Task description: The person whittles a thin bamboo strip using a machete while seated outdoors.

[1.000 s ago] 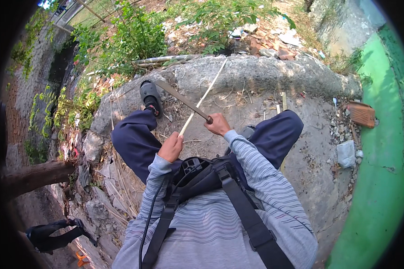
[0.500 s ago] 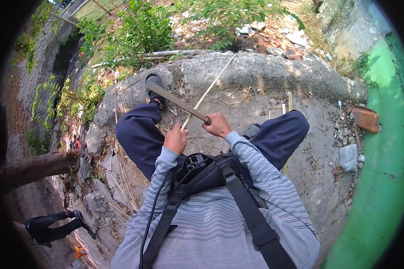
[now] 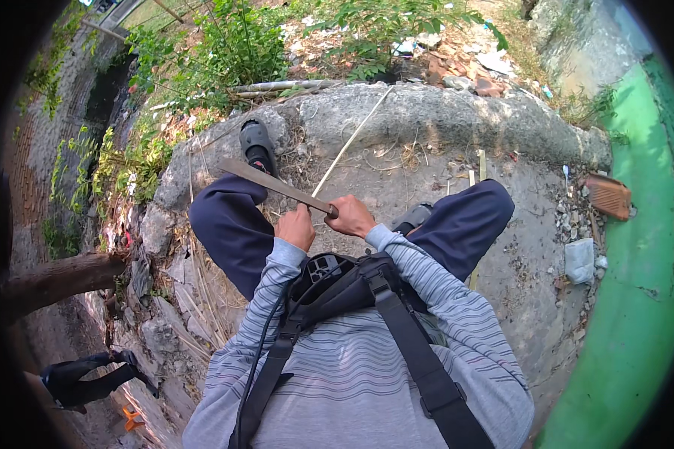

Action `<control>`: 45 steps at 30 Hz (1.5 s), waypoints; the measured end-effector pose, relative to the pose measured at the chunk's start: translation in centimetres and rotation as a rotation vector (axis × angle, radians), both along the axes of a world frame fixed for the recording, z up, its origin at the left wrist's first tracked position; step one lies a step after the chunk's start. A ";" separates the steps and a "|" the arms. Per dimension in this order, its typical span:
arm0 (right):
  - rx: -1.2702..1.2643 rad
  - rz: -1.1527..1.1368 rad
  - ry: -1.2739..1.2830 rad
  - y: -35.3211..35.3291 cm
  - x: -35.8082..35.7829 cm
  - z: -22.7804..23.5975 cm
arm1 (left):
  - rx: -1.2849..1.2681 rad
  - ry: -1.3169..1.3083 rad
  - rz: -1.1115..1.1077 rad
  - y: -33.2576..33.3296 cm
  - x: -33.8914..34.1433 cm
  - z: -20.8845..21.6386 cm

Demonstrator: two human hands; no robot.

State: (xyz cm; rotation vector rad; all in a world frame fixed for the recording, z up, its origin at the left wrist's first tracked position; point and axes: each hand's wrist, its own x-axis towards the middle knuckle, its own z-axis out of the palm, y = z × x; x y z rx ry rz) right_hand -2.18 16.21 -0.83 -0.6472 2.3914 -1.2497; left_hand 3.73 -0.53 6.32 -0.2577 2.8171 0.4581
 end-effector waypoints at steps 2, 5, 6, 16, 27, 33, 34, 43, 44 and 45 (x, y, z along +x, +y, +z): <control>0.031 0.005 -0.002 -0.1 -0.2 0.1 | -0.023 -0.017 -0.008 0.2 -0.1 0.4; 0.051 -0.007 -0.006 -0.3 0.1 0.4 | -0.053 0.000 0.007 0.3 0.0 0.9; 0.040 -0.025 -0.002 -0.4 0.2 0.4 | -0.042 0.020 0.015 0.3 0.1 0.9; 0.014 -0.086 0.030 -0.1 -1.1 -0.6 | 0.083 0.033 0.027 -0.3 0.2 0.2; 0.101 -0.152 0.035 1.4 -3.3 -2.4 | 0.103 0.077 -0.002 -0.1 0.7 2.4; 0.099 -0.084 0.071 0.9 -2.2 -1.5 | 0.099 0.086 -0.021 -0.8 0.9 2.5; 0.101 -0.095 0.071 1.6 -3.2 -2.6 | 0.120 0.080 -0.042 -0.7 0.9 3.1; 0.028 -0.136 0.044 2.1 -2.9 -1.9 | 0.104 0.090 -0.058 -1.9 0.3 3.6; 0.023 -0.081 0.046 1.7 -2.3 -1.5 | 0.105 0.092 -0.058 -1.8 0.2 3.5; 0.016 -0.064 0.050 1.4 -1.8 -1.3 | 0.093 0.100 -0.046 -1.6 0.3 3.5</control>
